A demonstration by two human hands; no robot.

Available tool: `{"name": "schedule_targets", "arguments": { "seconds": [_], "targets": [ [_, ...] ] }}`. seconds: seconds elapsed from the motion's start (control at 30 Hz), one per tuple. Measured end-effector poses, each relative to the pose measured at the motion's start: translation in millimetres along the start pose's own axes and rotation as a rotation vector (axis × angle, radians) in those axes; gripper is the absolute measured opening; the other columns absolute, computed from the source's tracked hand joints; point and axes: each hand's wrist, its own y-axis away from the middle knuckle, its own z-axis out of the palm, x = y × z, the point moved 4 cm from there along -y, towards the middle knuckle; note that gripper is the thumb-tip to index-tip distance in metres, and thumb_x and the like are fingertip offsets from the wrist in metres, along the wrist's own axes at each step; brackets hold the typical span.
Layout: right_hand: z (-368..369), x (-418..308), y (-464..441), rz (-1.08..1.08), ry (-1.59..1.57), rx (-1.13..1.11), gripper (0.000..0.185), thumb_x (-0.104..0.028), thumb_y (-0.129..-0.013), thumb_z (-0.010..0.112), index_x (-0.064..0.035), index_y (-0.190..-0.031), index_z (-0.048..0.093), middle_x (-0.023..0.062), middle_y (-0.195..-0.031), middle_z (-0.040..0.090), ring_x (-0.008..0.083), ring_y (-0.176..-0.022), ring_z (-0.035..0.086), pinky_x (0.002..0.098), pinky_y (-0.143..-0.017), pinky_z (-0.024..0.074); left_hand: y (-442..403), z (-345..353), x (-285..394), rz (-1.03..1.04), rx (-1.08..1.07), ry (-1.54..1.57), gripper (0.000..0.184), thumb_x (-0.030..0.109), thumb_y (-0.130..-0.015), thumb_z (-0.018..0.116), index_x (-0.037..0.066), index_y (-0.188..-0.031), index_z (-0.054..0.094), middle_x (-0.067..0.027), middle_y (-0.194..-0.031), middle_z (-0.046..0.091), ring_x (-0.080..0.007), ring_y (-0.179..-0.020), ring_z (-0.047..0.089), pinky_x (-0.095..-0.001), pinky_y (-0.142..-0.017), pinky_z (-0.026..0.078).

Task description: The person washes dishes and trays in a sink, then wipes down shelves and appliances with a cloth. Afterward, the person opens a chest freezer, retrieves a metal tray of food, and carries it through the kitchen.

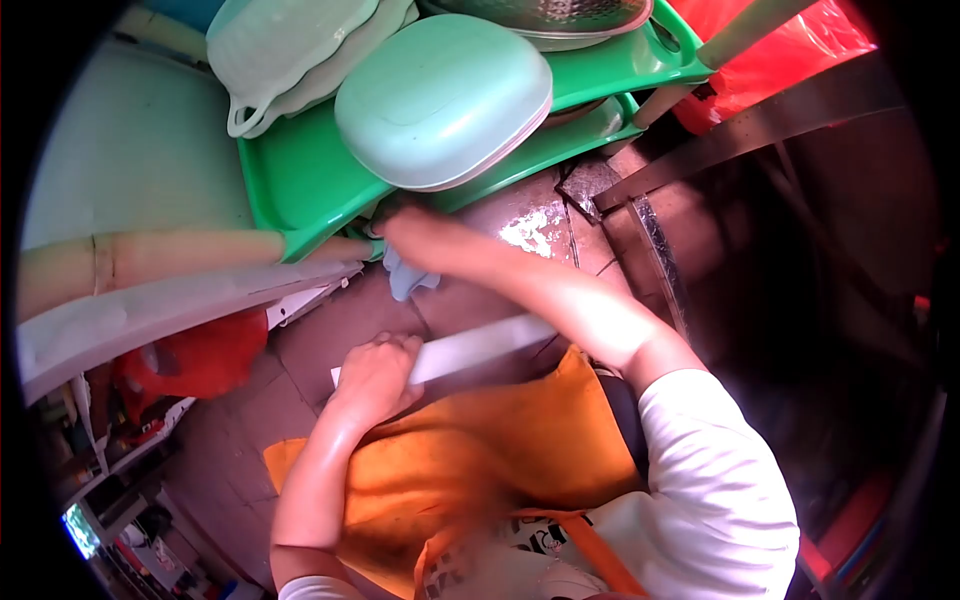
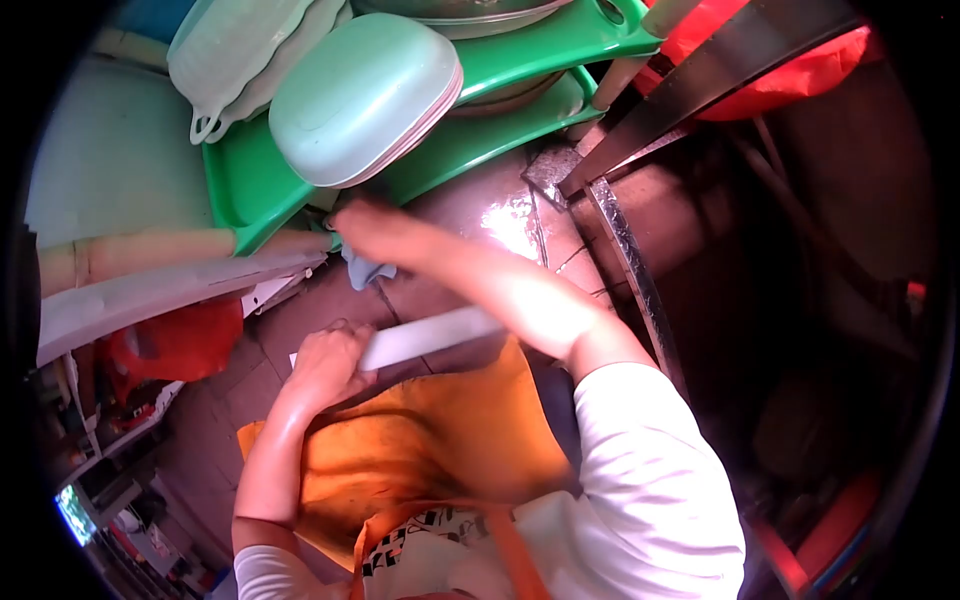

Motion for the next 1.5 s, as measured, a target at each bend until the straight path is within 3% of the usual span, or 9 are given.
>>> {"name": "schedule_targets", "arguments": {
  "seconds": [0.1,0.23,0.5,0.63,0.83,0.97,1.17,1.37,1.5],
  "targets": [
    [-48.8,26.4,38.6,-0.241,0.053,0.355,0.035,-0.007,-0.083,0.047,0.0050,-0.116,0.054,0.0200,-0.109,0.061,0.0255,-0.101,0.059,0.0339,-0.088,0.0461,5.7,-26.2,2.2,-0.017,0.169,0.112,0.049,0.013,-0.066,0.071,0.001,-0.111,0.054,-0.0185,-0.098,0.059,-0.0379,-0.092,0.057,-0.0431,-0.077,0.047],
    [-119.0,52.3,155.8,-0.030,-0.983,0.597,0.032,-0.012,-0.086,0.053,0.0012,-0.115,0.057,0.0088,-0.107,0.061,0.0165,-0.099,0.058,0.0271,-0.089,0.0440,4.8,-34.2,-2.5,-0.018,0.320,0.311,0.060,0.013,-0.070,0.071,0.003,-0.125,0.050,-0.0168,-0.095,0.057,-0.0353,-0.088,0.057,-0.0416,-0.073,0.047],
    [-149.5,47.0,274.3,0.428,0.021,1.242,0.026,-0.023,-0.086,0.062,-0.0028,-0.102,0.057,0.0112,-0.095,0.062,0.0198,-0.087,0.060,0.0318,-0.075,0.0491,-54.7,-70.3,5.5,0.157,0.583,0.176,0.056,0.013,-0.075,0.067,0.003,-0.127,0.048,-0.0215,-0.094,0.057,-0.0396,-0.084,0.057,-0.0454,-0.075,0.046],
    [-103.7,101.8,243.1,0.608,0.948,0.823,0.048,-0.019,-0.076,0.064,0.0016,-0.116,0.047,0.0134,-0.103,0.052,0.0292,-0.096,0.050,0.0391,-0.076,0.0476,-121.4,-68.4,-10.6,0.100,0.554,0.035,0.056,0.022,-0.082,0.062,0.007,-0.133,0.044,-0.0232,-0.115,0.056,-0.0400,-0.102,0.056,-0.0436,-0.085,0.045],
    [1.1,79.5,419.2,0.867,1.091,0.664,0.056,-0.010,-0.072,0.051,0.0062,-0.126,0.042,0.0181,-0.106,0.055,0.0306,-0.087,0.053,0.0369,-0.073,0.0495,-199.1,-38.8,-49.5,0.191,0.587,-0.133,0.058,0.038,-0.087,0.058,0.006,-0.132,0.044,-0.0230,-0.126,0.049,-0.0407,-0.113,0.048,-0.0453,-0.094,0.041],
    [54.4,61.8,530.7,1.398,0.913,0.338,0.056,-0.006,-0.078,0.048,0.0055,-0.132,0.038,0.0230,-0.118,0.051,0.0304,-0.095,0.058,0.0328,-0.079,0.0521,-187.4,-38.2,-47.7,0.244,0.676,-0.227,0.059,0.038,-0.088,0.057,0.005,-0.134,0.042,-0.0250,-0.132,0.044,-0.0410,-0.119,0.043,-0.0466,-0.099,0.037],
    [69.2,-4.8,570.8,1.358,0.493,0.167,0.032,-0.006,-0.072,0.054,0.0024,-0.103,0.055,0.0229,-0.094,0.061,0.0366,-0.095,0.058,0.0419,-0.084,0.0486,-107.6,-42.8,0.1,0.234,0.513,-0.033,0.055,0.030,-0.090,0.057,0.006,-0.135,0.040,-0.0219,-0.139,0.036,-0.0393,-0.127,0.034,-0.0462,-0.106,0.027],
    [106.7,-143.3,661.0,1.685,-0.044,0.922,0.034,-0.014,-0.078,0.051,-0.0033,-0.109,0.060,0.0248,-0.106,0.061,0.0389,-0.104,0.057,0.0411,-0.090,0.0453,10.9,18.1,20.9,0.236,0.046,0.162,0.048,0.020,-0.086,0.061,0.002,-0.127,0.043,-0.0261,-0.140,0.032,-0.0416,-0.126,0.033,-0.0463,-0.105,0.030],
    [74.3,-255.2,698.6,1.275,0.084,1.564,0.036,0.000,-0.077,0.049,-0.0027,-0.112,0.057,0.0190,-0.102,0.059,0.0360,-0.097,0.058,0.0383,-0.091,0.0451,111.5,67.5,17.2,0.215,-0.220,0.074,0.055,0.024,-0.085,0.063,0.005,-0.133,0.043,-0.0231,-0.139,0.036,-0.0393,-0.127,0.036,-0.0448,-0.105,0.033]
  ]
}}
